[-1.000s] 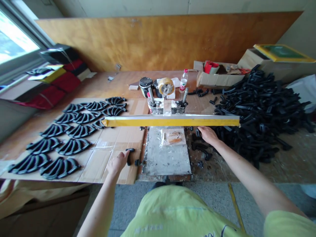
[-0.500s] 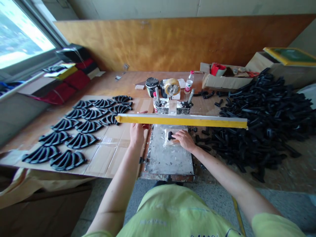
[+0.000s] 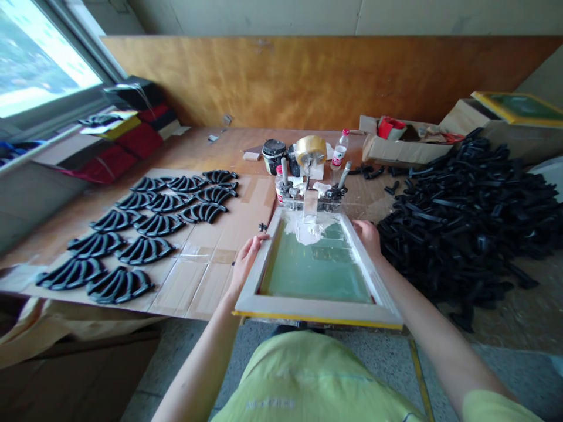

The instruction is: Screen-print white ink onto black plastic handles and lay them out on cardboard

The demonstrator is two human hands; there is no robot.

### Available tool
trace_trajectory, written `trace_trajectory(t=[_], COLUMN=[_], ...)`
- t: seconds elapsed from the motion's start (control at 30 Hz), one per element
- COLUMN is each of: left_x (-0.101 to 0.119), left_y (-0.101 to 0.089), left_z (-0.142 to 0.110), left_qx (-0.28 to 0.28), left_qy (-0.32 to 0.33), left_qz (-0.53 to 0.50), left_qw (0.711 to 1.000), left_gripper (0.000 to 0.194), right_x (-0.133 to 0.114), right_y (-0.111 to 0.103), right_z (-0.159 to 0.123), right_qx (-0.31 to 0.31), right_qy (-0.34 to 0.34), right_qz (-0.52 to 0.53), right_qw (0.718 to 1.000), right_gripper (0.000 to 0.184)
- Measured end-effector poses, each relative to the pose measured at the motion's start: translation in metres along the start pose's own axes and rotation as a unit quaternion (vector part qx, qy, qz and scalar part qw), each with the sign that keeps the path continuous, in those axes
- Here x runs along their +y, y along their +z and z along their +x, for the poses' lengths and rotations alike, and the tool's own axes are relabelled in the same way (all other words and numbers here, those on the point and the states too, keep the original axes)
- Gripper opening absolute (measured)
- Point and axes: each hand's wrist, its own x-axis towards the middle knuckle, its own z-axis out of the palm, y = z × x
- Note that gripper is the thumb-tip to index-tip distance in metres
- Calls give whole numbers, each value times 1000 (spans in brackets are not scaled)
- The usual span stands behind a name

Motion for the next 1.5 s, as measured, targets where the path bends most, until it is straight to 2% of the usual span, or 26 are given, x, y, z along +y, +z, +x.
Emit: trace_trajectory(t=[0.07,0.13,0.2,0.23,0.33,0.4,0.47,0.6,0.7,0.77,0.87,0.93,1.0,1.07,1.17,1.3,1.4,1.5], left_x=[-23,-45,-64,-71,-84,-87,-89,-94,-96,-96,-94,-93,-91,-87,-75,-41,-8,25], left_y=[-5,-6,-4,-3,-2,-2,-4,-5,-5,-5,-5,-4,-4,-3,-3,-6,-3,7], left_z=[-5,-4,0,2,6,7,8,10,11,10,10,10,9,8,5,-2,-1,10], left_qx=[-22,-33,-26,-23,-26,-29,-32,-27,-15,-10,-11,-17,-21,-24,-32,-45,-39,-15], left_qy=[-49,-76,-82,-80,-71,-70,-71,-65,-63,-63,-58,-57,-61,-67,-80,-91,-67,23], left_qz=[17,15,19,23,23,25,26,30,43,49,51,51,51,42,20,-7,-37,-84], left_qw=[998,996,996,996,997,997,997,997,997,997,997,997,997,997,996,995,996,996], left_gripper=[59,69,77,78,74,72,70,67,64,64,64,64,63,63,65,70,57,48], right_x=[-10,-36,-67,-80,-103,-105,-100,-88,-85,-87,-90,-88,-84,-82,-90,-97,-68,-21], right_y=[-6,-3,7,12,25,30,31,22,10,8,16,24,27,26,19,4,-15,-25], right_z=[19,39,57,64,70,60,41,4,4,11,9,-5,-20,-23,1,59,82,72], right_qx=[50,71,44,23,-62,-115,-141,-154,-193,-196,-136,-107,-112,-124,-105,-65,-30,35], right_qy=[-7,-77,-150,-165,-145,-132,-163,-295,-338,-315,-271,-288,-322,-325,-264,-166,-91,39], right_qz=[7,12,-12,-32,-73,-79,-84,-74,-45,-37,-40,-34,-18,2,11,-4,26,61], right_qw=[999,994,988,986,985,981,973,940,920,928,952,951,940,938,959,984,995,997], right_gripper=[39,46,52,49,31,19,7,19,15,7,11,21,25,22,22,54,47,34])
